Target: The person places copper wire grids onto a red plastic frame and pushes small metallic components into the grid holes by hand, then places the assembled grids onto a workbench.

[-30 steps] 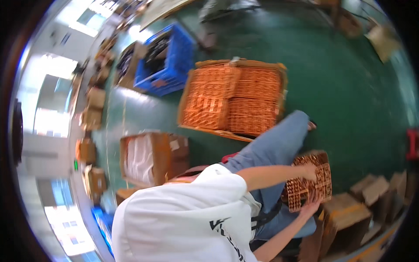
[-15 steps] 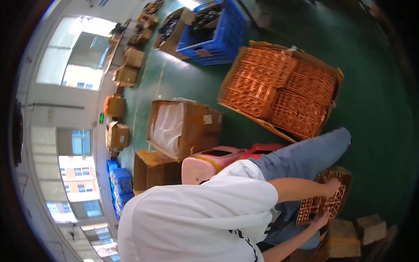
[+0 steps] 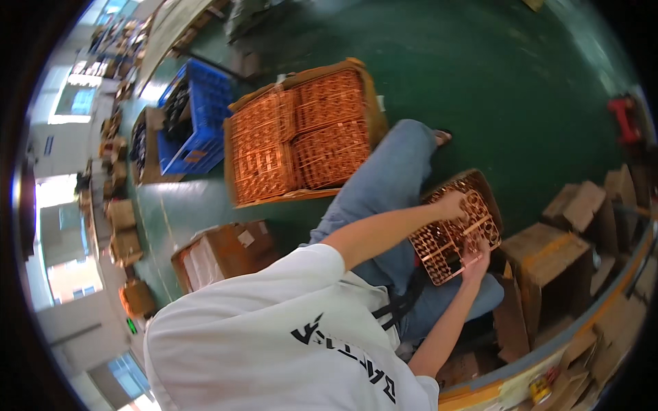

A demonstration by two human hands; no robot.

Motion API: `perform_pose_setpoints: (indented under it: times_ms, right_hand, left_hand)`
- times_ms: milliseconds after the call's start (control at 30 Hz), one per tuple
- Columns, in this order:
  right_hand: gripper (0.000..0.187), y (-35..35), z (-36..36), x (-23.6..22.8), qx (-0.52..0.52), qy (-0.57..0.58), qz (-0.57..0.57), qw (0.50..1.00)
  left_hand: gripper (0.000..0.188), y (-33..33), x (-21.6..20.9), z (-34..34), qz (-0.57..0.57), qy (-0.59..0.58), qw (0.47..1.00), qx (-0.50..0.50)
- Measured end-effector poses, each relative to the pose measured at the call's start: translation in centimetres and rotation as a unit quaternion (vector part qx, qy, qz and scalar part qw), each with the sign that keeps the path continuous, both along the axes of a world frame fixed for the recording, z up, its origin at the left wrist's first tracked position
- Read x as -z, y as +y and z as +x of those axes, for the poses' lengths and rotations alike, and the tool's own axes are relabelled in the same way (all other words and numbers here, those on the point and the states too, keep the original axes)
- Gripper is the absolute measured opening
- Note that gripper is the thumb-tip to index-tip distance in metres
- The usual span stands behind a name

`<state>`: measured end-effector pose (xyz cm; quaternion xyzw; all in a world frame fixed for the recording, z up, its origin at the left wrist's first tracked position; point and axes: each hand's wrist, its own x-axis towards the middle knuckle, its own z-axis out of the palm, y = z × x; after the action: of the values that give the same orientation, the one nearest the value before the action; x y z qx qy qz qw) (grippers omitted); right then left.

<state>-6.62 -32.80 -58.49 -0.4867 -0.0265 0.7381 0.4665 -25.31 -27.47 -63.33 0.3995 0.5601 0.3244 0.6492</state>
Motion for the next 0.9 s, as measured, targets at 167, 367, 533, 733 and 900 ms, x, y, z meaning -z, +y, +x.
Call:
perform_pose_setpoints:
  times_ms: [167, 367, 533, 733, 900]
  right_hand:
    - [0.019, -0.2, 1.5, 3.6, -0.05, -0.164, 0.05, 0.984]
    - [0.031, 0.4, -0.6, 1.4, -0.039, -0.189, 0.001, 0.981]
    - [0.03, 0.8, 1.8, 1.8, 0.017, -0.167, 0.057, 0.984]
    - [0.018, 1.7, 2.2, 2.0, -0.026, -0.099, 0.06, 0.993]
    - [0.021, 1.6, 3.1, 2.9, -0.021, -0.088, 0.005, 0.996]
  left_hand:
    - [0.03, 0.5, 1.4, 1.6, 0.1, 0.203, 0.974, 0.012]
    - [0.031, 0.8, 0.9, 0.0, -0.094, -0.037, 0.995, 0.009]
    - [0.013, 1.2, 0.4, -0.5, -0.2, -0.198, 0.957, 0.074]
    - [0.026, 1.8, 0.1, -0.5, -0.159, -0.004, 0.974, 0.162]
    - [0.046, 2.2, -3.1, -0.8, -0.22, -0.082, 0.963, 0.128]
